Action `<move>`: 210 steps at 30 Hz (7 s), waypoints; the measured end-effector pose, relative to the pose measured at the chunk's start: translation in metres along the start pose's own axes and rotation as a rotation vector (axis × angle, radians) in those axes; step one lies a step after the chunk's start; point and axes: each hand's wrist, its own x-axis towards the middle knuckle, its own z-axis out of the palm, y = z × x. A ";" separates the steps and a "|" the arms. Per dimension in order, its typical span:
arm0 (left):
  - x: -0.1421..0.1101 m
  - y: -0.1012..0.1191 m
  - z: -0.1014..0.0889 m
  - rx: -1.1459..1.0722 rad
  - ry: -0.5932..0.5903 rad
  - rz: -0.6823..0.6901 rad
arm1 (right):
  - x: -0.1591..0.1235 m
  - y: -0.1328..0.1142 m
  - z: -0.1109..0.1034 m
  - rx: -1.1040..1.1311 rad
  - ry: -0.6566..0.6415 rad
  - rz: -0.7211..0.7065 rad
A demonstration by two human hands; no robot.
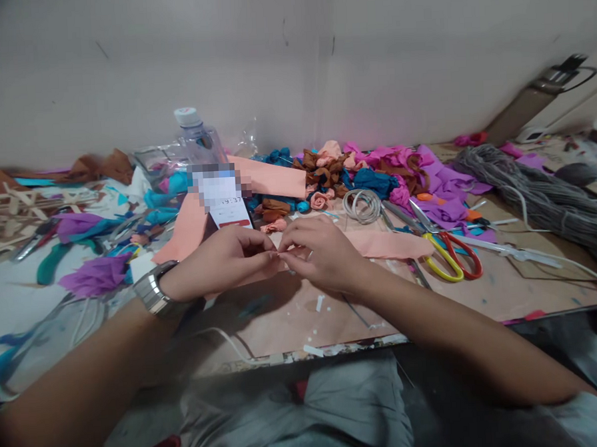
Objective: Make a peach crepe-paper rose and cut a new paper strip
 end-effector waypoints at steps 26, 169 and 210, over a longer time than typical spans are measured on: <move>-0.006 0.005 0.014 0.802 0.189 0.355 | 0.005 -0.007 -0.007 0.257 -0.119 0.184; 0.015 -0.034 0.005 0.191 0.049 0.159 | 0.000 0.005 -0.004 -0.236 -0.220 0.145; 0.013 -0.029 0.004 0.041 -0.121 0.119 | 0.001 0.001 0.001 -0.139 -0.186 0.125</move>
